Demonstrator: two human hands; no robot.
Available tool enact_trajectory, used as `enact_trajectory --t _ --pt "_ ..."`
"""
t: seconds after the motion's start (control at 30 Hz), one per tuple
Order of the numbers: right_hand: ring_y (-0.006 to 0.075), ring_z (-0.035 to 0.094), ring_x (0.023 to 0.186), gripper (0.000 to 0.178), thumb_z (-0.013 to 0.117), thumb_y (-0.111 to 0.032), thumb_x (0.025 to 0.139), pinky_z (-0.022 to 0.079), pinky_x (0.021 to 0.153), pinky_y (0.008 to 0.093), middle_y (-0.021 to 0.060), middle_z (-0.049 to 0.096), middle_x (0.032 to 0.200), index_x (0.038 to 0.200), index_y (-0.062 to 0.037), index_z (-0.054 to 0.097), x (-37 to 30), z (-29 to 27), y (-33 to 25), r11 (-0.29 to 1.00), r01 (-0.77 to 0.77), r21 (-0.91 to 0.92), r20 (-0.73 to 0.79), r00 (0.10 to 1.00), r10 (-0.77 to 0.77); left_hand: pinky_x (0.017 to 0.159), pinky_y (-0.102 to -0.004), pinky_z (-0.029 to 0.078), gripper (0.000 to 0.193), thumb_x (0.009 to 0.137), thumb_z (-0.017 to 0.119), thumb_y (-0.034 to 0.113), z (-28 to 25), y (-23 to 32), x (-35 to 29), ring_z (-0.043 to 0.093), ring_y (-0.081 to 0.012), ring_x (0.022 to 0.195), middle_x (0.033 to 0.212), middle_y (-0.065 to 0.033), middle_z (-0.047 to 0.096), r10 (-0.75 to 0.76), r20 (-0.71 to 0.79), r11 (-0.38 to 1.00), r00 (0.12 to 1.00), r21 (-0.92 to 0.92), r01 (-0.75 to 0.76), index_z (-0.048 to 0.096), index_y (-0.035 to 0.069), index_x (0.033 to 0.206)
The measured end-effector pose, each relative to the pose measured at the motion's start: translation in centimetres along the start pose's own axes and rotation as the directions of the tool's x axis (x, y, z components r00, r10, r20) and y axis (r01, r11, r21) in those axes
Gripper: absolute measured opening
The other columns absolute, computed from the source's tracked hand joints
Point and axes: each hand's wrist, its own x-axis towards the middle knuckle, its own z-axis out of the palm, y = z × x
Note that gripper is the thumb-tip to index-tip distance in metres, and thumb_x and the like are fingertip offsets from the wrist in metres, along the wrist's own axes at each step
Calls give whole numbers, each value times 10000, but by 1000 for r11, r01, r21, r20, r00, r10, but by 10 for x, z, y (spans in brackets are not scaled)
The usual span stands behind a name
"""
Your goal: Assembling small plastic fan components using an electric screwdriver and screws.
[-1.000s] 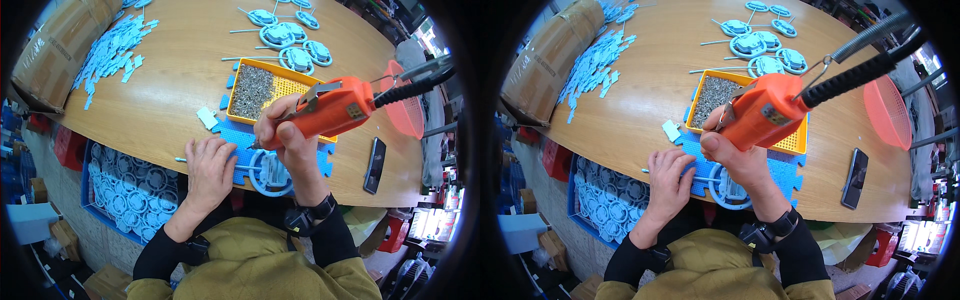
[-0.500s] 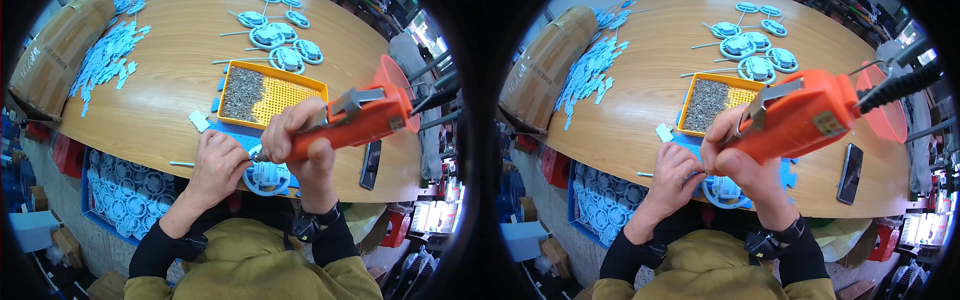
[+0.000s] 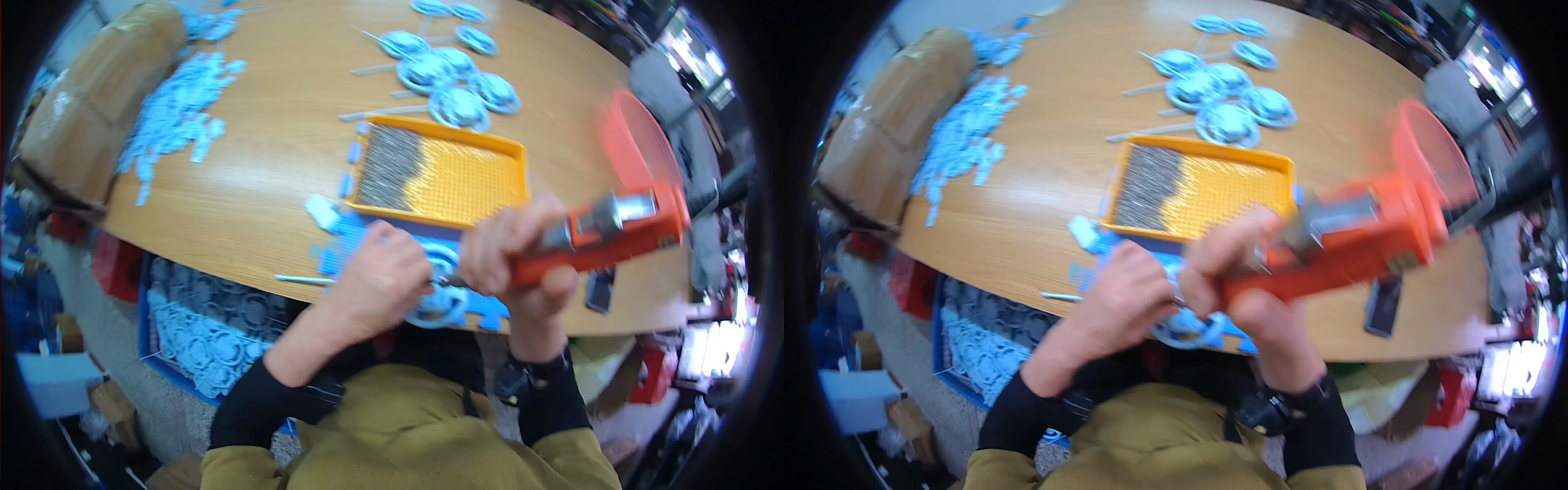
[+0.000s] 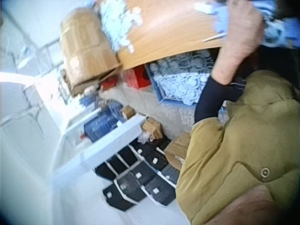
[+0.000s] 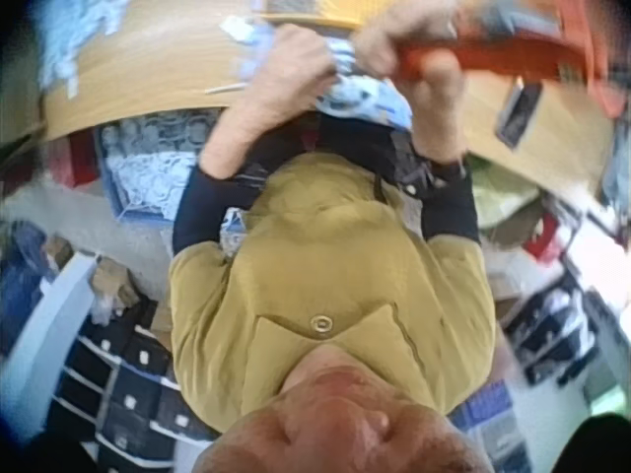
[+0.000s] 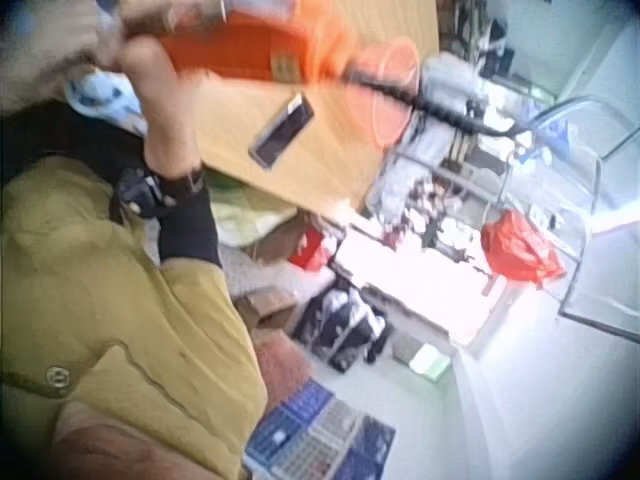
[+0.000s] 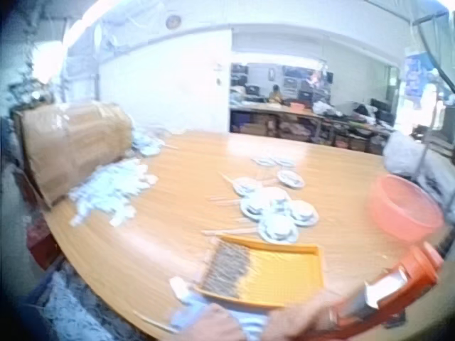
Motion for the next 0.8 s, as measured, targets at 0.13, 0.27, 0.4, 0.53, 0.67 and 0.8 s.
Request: enact_trajectory --t 0.13,0.27,0.4,0.53,0.67,0.8 --pt "127 439 450 446 679 -483 813 362 398 268 13 457 574 898 -95 477 -15 -4 4 1000 -16 14 -63 998 16 768 -402 415 82 652 619 151 14 -3 0 540 -269 780 724 -107 548 -5 -22 994 1000 111 7 570 85 652" --pt "97 415 419 466 635 -484 852 361 346 215 9 433 589 901 -78 411 -18 -7 0 991 122 61 -90 989 -116 824 -366 379 136 673 665 190 28 4 2 500 -204 815 727 -39 510 79 -84 987 993 144 -66 568 97 700" --pt "93 404 402 450 613 -467 873 350 324 203 10 408 570 908 -75 395 -12 -6 10 984 132 117 -64 990 -125 811 -353 369 138 692 671 198 14 4 0 488 -192 812 730 -30 509 81 -59 992 995 101 -75 581 95 703" --pt "98 400 392 435 605 -448 885 354 324 206 16 416 569 908 -69 392 -6 4 5 984 125 126 1 992 -126 794 -355 355 141 707 688 207 8 5 -2 494 -192 834 752 -22 532 40 76 999 996 25 -42 600 98 697" --pt "97 399 383 434 603 -445 887 355 323 206 18 422 566 906 -67 390 -10 2 0 985 136 107 -33 991 -133 793 -364 350 142 702 706 221 15 6 -3 501 -199 848 768 -20 555 41 13 999 999 -29 -40 624 107 681" --pt "95 395 368 436 604 -451 884 353 321 207 11 418 545 896 -74 385 -12 1 -5 989 106 107 -2 994 -106 791 -366 351 150 694 712 224 21 8 -5 496 -203 837 759 -23 553 64 -10 996 998 -60 -65 623 105 678"
